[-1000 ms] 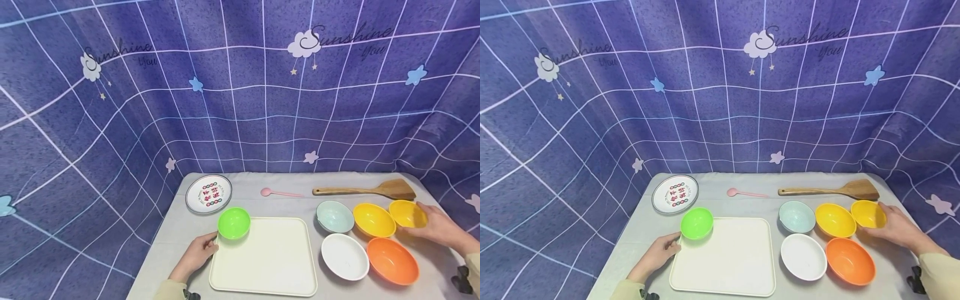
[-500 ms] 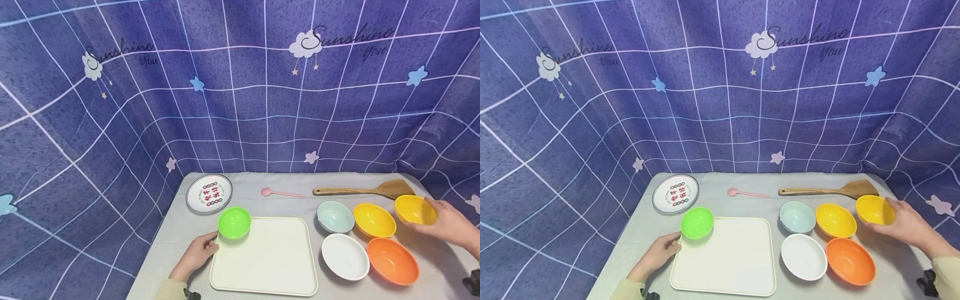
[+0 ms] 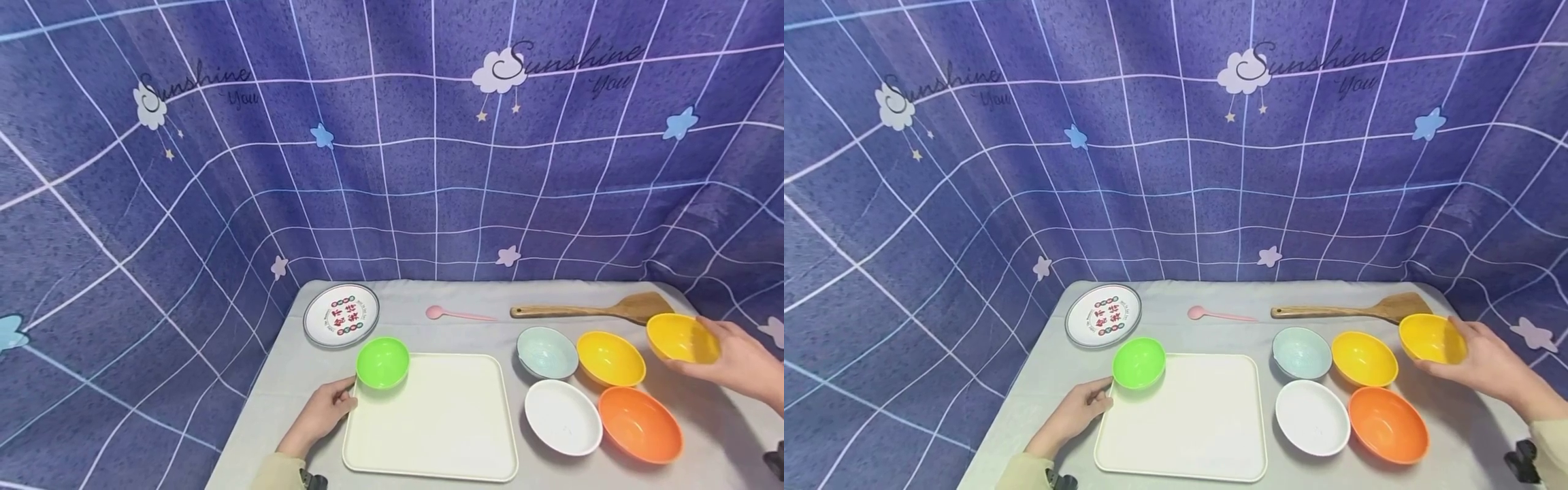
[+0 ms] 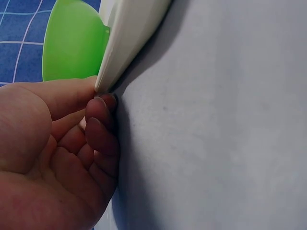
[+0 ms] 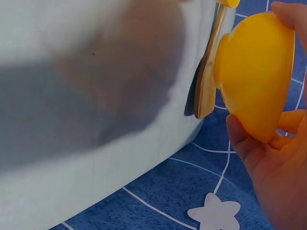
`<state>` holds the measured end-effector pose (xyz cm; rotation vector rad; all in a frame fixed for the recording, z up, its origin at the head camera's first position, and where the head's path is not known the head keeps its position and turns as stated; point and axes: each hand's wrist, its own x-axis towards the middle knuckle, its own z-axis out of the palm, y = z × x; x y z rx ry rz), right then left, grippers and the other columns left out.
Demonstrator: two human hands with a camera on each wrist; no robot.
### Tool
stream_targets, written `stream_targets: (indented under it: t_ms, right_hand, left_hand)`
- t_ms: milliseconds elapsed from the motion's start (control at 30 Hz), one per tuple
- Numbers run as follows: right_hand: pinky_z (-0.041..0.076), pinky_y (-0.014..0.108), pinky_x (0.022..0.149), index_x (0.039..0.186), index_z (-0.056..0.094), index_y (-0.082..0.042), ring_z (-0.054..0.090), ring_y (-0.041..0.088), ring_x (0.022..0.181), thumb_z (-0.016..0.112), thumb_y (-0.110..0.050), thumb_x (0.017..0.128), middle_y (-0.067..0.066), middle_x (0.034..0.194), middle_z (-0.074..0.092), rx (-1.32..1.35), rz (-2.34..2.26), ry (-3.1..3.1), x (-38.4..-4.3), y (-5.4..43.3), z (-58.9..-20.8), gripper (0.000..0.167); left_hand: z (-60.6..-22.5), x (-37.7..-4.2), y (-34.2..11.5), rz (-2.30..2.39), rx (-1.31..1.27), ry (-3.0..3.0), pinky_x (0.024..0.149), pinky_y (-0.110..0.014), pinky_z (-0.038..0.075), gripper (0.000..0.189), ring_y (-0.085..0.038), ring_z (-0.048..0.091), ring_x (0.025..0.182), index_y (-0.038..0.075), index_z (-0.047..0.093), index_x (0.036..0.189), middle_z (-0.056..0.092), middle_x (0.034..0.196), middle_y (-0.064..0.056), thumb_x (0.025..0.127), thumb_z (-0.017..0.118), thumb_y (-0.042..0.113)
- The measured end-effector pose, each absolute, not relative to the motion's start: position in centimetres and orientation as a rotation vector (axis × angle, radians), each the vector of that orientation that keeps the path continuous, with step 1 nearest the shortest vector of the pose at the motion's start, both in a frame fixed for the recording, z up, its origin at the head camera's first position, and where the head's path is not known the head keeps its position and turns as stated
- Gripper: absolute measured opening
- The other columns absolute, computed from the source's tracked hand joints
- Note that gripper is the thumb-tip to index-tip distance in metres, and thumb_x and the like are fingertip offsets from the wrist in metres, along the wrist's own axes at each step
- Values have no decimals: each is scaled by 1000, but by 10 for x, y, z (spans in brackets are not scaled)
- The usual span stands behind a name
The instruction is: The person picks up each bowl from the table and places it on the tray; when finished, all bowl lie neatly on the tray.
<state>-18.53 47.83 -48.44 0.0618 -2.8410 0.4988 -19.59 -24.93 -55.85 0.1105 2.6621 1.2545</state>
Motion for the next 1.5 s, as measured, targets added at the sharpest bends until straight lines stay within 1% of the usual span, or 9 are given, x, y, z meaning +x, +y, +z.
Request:
stream_targets:
  t_ms: [133,367,600,733,833,1033,1267,1367,1500]
  right_hand:
    - [42,74,81,137,37,30,48,64,102,94,-46,69,55,120,41,69,502,-2846,-187,472,-481,117]
    - [43,74,79,140,39,25,51,63,98,95,-45,68,52,119,43,131,514,-2839,-191,455,-476,115]
    - [40,79,87,138,39,29,46,66,108,97,-43,67,52,128,39,179,555,-2833,-200,427,-469,116]
    - [41,78,87,137,43,27,48,66,109,97,-42,66,51,128,43,273,552,-2806,-206,406,-465,113]
    - [43,77,87,138,43,26,51,65,108,97,-44,67,48,129,45,332,559,-2812,-209,388,-461,113]
    - [43,74,93,144,43,19,53,60,113,95,-50,69,42,133,48,431,588,-2814,-211,343,-455,115]
    - [45,70,97,149,42,13,55,56,120,89,-63,72,36,140,49,559,591,-2820,-207,281,-451,119]
    - [45,68,99,149,43,13,53,54,125,88,-64,72,36,143,48,647,598,-2811,-207,256,-453,118]
    - [44,65,103,152,42,10,50,54,131,89,-60,70,35,148,45,741,609,-2804,-206,223,-459,118]
  left_hand:
    - [-556,-196,-249,1260,107,2659,73,-36,45,55,-18,49,74,3,57,149,50,77,1,99,70,20]
    - [-555,-196,-250,1256,122,2667,75,-36,45,54,-17,49,74,2,57,148,50,77,2,99,70,20]
    - [-557,-198,-251,1277,96,2652,75,-37,45,54,-17,49,74,4,57,149,50,77,1,99,71,20]
    - [-558,-198,-251,1280,99,2650,74,-36,45,55,-17,49,74,4,57,149,51,77,1,99,71,21]
    - [-558,-198,-251,1274,106,2654,75,-36,46,54,-17,50,75,4,57,148,51,77,2,99,71,21]
    - [-558,-197,-252,1267,122,2664,77,-36,46,54,-16,50,74,4,58,148,50,76,3,99,71,20]
    - [-560,-197,-252,1265,139,2677,72,-34,46,53,-15,49,72,4,59,147,50,75,3,98,71,18]
    - [-560,-197,-252,1268,139,2674,71,-34,45,53,-15,49,72,4,59,147,50,75,4,98,71,18]
    - [-559,-197,-252,1281,139,2665,70,-33,45,53,-14,48,71,3,58,147,51,76,4,98,71,16]
